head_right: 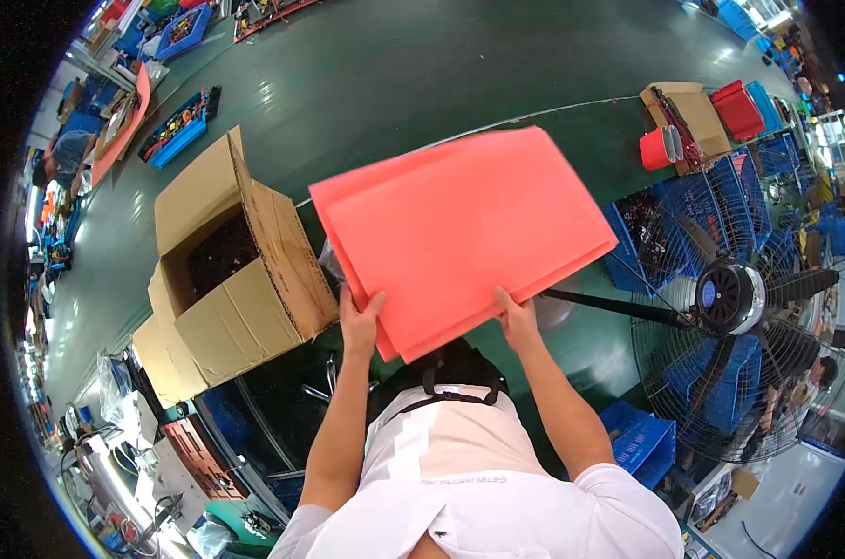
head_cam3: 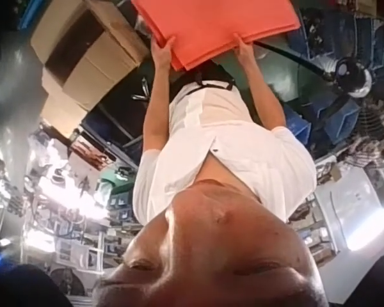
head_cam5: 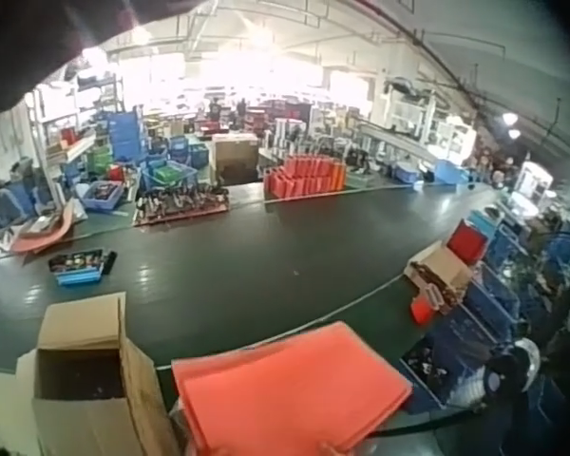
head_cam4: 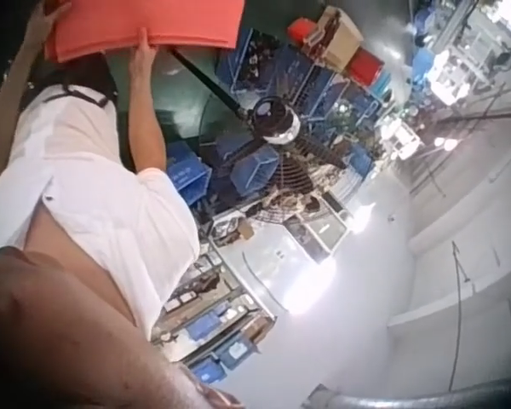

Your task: The recorder is assembling small electronic units at a workbench, using an electric screwdriver to fasten components, and then organizing and packing finished parts into cardboard boxes.

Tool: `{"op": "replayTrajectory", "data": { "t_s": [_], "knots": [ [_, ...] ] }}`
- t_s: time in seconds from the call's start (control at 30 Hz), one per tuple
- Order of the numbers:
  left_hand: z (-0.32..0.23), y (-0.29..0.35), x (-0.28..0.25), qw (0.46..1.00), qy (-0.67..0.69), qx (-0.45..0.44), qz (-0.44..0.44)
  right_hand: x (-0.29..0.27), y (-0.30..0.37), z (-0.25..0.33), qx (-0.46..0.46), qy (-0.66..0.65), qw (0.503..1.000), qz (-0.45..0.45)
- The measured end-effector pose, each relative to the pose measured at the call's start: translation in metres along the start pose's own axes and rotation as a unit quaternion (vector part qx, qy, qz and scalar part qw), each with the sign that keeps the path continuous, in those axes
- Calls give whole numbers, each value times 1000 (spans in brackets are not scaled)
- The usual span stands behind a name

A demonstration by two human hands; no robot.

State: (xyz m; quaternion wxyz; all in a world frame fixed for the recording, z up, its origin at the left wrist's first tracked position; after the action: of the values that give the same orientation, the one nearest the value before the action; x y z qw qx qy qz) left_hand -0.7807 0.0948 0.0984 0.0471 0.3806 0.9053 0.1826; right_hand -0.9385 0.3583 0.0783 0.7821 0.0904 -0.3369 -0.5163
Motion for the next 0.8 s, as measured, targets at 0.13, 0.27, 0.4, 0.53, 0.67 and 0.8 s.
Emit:
{"op": "replayTrajectory", "data": {
  "t_s": [0.13,0.27,0.4,0.53,0.67,0.8],
  "knots": [
    [-39,-29,-13,992,46,110,-32,50,-17,29,-34,-40,998,24],
    [-27,-40,-23,985,-119,54,-110,48,-36,0,59,-49,997,23],
    [54,-27,-49,974,-201,30,-97,10,-36,-75,219,-45,975,-6],
    [70,-11,-40,975,-201,-14,-91,-11,-24,-85,238,-56,969,-23],
    [64,-19,-44,982,-160,-20,-99,-3,-27,-84,231,-79,970,0],
    [60,-26,-48,980,-167,-19,-106,3,-32,-87,249,-89,965,-2]
  ]
}}
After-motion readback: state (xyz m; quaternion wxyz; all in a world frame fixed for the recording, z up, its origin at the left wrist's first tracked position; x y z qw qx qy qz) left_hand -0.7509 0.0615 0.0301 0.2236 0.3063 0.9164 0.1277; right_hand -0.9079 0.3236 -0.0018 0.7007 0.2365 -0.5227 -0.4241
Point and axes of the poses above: each hand's wrist, its own y-axis away from the middle knuckle, its own x-axis out of the palm, z = x × y, the point moved 5 cm from there along -y, towards the middle knuckle, and after that the axes turned 6 degrees about z, right-handed, at the moved point
